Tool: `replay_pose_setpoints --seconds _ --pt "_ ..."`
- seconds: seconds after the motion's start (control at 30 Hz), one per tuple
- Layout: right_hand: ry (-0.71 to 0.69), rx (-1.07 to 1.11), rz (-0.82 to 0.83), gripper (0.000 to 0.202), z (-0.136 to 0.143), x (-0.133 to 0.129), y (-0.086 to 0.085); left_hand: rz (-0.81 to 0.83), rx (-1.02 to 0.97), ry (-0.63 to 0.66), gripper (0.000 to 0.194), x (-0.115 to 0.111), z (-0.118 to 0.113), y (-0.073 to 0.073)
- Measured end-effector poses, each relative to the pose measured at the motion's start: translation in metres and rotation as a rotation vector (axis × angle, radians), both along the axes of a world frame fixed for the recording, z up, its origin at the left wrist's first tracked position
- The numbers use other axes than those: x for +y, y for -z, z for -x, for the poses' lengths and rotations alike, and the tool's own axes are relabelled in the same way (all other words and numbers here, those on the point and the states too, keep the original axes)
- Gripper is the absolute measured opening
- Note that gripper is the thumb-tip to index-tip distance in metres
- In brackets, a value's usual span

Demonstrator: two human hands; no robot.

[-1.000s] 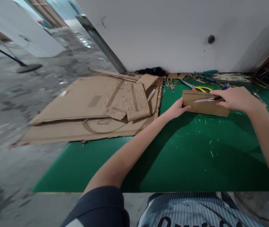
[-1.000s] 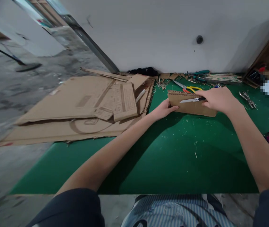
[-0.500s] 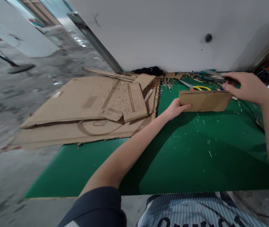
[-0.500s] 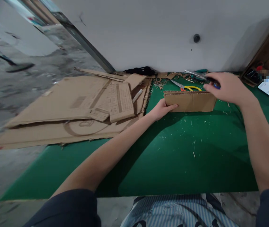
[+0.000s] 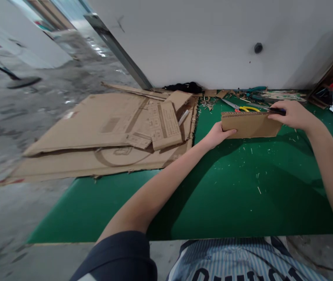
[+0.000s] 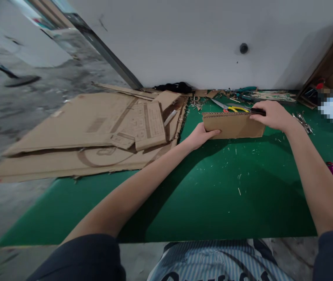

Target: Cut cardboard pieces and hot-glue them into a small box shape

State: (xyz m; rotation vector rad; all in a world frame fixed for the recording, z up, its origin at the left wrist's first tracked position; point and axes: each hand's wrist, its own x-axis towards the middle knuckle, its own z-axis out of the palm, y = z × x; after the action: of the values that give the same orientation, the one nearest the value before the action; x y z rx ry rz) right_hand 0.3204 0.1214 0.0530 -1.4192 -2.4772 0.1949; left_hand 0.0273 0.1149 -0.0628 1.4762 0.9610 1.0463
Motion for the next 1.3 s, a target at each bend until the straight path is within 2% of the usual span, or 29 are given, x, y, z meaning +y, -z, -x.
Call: replay_pose_setpoints --seconds 0.17,0.3,0.43,0.57,0.67,0.77,0.83,0.97,1.07,1.17,1.3 --pt "0.01 0.081 0.075 0.03 -0.001 0.0 0.001 0.087 -0.106 0.01 0.053 0.004 -0.005 -0.003" --pt "0.005 0.106 0.095 0.031 -0.002 -0.001 0.002 0.082 -0.172 -0.011 0.055 0.004 -0.012 -0.003" --pt "-0.003 0.08 0.082 0.031 0.001 0.0 0.004 0.046 -0.15 -0.017 0.054 0.003 -0.014 -0.002" --pt "0.036 -0.014 -0.048 0.036 0.007 -0.006 0.003 0.005 -0.129 -0.038 0.052 0.002 -0.013 -0.002" --pt "0.101 -0.081 -0.23 0.047 0.014 -0.019 -0.008 -0.003 -0.1 -0.019 0.048 0.0 -0.012 -0.004" --pt "0.098 -0.071 -0.328 0.048 0.031 -0.038 -0.021 0.004 -0.115 0.001 0.047 -0.001 -0.012 -0.006" --pt "0.062 -0.092 -0.299 0.046 0.049 -0.052 -0.024 0.002 -0.131 -0.011 0.049 -0.001 -0.012 -0.005" --pt "0.079 -0.28 -0.181 0.044 0.095 -0.077 -0.007 -0.025 -0.141 -0.015 0.043 0.004 -0.014 0.002" --pt "0.027 -0.311 -0.204 0.049 0.121 -0.089 0.01 -0.086 -0.124 -0.055 0.026 0.005 -0.017 0.006" --pt "0.049 -0.269 -0.212 0.054 0.133 -0.094 0.016 -0.093 -0.088 -0.117 0.015 -0.002 -0.016 0.005" --pt "0.073 -0.257 -0.181 0.062 0.135 -0.098 0.012 -0.096 -0.023 -0.22 0.021 -0.021 -0.007 0.0"
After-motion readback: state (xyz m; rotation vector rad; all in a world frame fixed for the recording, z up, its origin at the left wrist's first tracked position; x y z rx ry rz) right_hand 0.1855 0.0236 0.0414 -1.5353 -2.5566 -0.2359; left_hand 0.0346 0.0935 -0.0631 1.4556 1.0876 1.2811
